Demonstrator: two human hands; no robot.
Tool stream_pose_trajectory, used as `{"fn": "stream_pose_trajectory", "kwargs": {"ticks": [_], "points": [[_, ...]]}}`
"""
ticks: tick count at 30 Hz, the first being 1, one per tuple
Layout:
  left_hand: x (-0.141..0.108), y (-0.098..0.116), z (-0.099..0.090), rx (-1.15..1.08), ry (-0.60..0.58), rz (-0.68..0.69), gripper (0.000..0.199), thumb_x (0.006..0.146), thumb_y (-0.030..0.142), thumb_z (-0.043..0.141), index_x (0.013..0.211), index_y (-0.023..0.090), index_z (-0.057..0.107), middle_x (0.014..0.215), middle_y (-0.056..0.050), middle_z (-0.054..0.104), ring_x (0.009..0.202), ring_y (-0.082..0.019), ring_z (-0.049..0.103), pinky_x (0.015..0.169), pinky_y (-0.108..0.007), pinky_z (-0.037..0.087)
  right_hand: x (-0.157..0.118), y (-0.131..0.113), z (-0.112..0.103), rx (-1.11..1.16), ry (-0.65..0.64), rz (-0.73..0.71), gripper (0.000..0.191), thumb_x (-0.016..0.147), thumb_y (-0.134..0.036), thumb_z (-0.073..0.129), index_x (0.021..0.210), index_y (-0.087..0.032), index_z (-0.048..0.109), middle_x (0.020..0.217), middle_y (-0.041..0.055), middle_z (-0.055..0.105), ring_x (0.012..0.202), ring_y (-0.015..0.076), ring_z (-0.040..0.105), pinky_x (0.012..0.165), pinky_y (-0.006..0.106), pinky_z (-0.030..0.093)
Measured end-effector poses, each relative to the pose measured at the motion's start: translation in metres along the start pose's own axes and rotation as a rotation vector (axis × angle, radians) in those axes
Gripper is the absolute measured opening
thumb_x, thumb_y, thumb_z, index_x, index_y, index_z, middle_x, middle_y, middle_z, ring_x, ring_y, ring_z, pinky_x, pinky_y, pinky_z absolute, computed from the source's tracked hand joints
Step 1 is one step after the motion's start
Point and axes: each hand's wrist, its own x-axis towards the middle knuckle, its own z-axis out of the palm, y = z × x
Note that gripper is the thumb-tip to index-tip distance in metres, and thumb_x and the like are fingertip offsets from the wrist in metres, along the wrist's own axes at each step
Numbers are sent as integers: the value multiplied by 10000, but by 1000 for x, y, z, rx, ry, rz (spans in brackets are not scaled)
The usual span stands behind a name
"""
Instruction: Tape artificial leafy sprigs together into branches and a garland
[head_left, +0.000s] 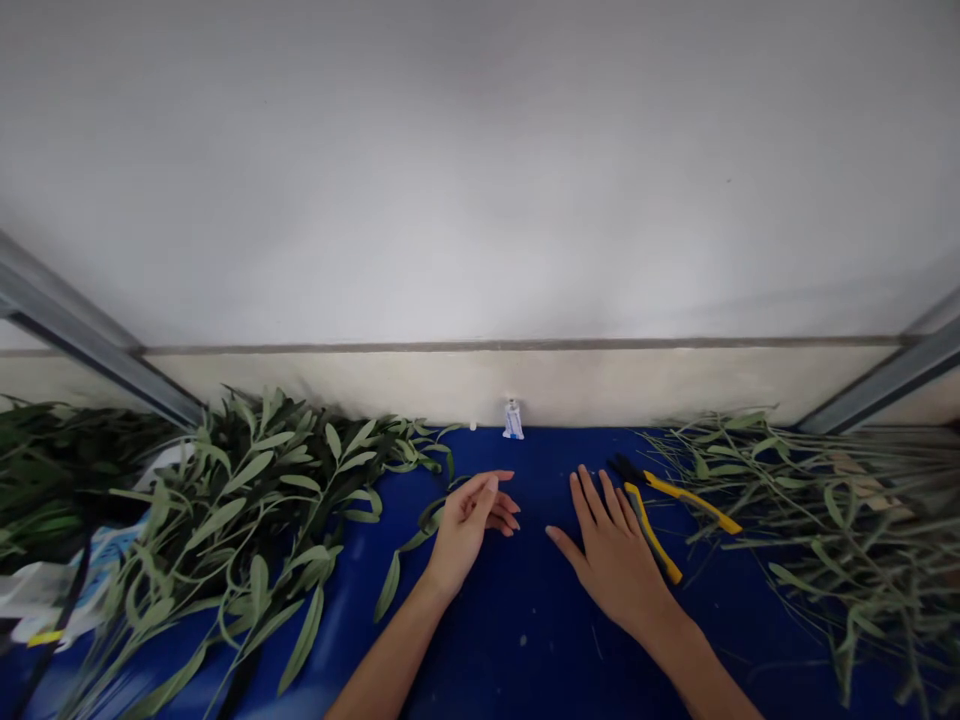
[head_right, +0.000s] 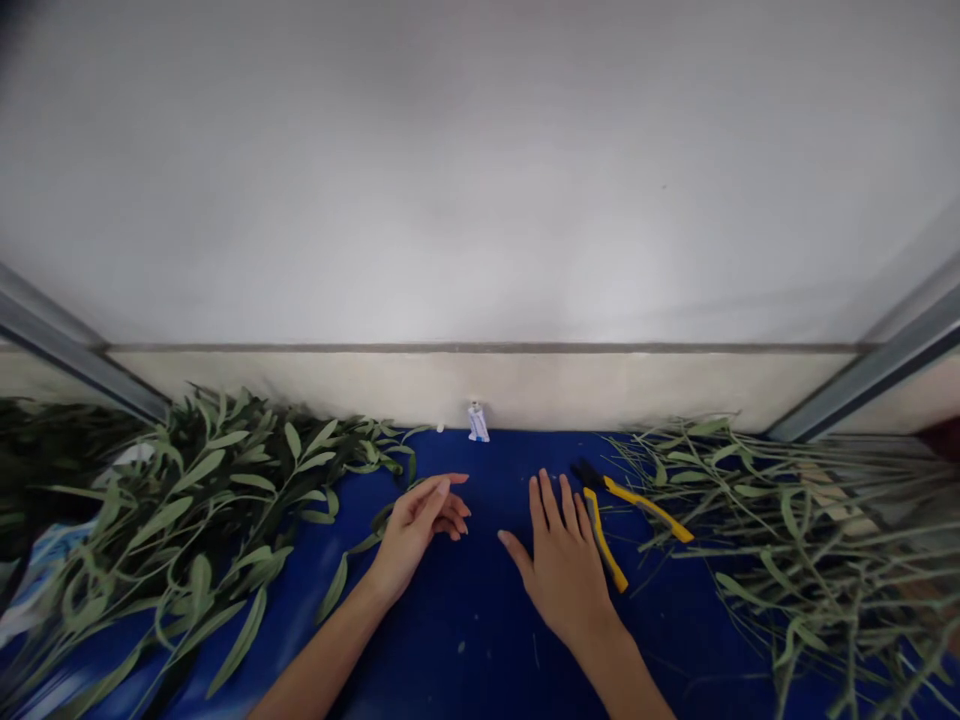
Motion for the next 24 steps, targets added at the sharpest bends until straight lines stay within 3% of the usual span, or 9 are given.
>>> {"fn": "stream_pose_trajectory", "kwargs": {"ticks": [5,8,10,13,16,18,21,24], "points": [[-1,2,2,-12,-3,3,518,856,575,731,1106,122,724,749,-68,718,594,-166,676,551,-262,535,-22,2,-6,39,19,26,799,1008,-645,397,1602,-111,368,1643,143,368,1540,398,271,1222,598,304],[-2,2,3,-14,-5,7,496,868,559,727,1108,125,724,751,-63,716,599,-160,673,557,-257,532,-28,1,-15,141,20,31,746,994,-616,476,1564,-136,451,1625,134,405,1533,399,291,1220,608,318],[-2,2,3,-14,-11,6,494,870,557,727,1109,125,725,756,-64,716,605,-160,675,561,-256,532,-30,2,-22,309,45,51,621,1001,-548,509,1481,-159,570,1563,131,501,1512,377,350,1218,599,337],[-1,0,2,-12,-23,3,507,861,566,734,1105,122,727,757,-68,716,606,-164,678,563,-258,535,-25,6,-32,770,74,156,436,1015,-445,529,1365,-234,680,1435,109,637,1420,328,505,1202,582,378],[1,-2,1,-11,-32,2,510,862,565,734,1102,115,725,754,-69,715,601,-165,679,559,-257,534,-13,8,-39,1282,71,279,368,934,-440,685,1253,-270,752,1357,104,695,1324,337,604,1147,581,451],[1,-3,1,-10,-34,5,507,869,562,727,1103,112,721,758,-69,715,601,-163,680,556,-253,532,-5,7,-43,1505,93,353,347,861,-432,784,1165,-265,795,1302,113,727,1274,342,642,1108,552,497],[1,-3,1,-7,-37,8,506,876,557,722,1106,106,719,758,-69,715,601,-164,681,554,-254,532,6,0,-50,1650,120,446,338,812,-419,843,1111,-263,815,1209,116,768,1149,309,713,1043,487,549],[1,-2,2,-2,-39,7,508,874,559,723,1096,102,721,749,-68,711,598,-167,680,554,-258,535,15,-7,-55,1646,133,510,301,765,-437,880,992,-241,842,1033,115,809,910,262,768,834,404,621]]}}
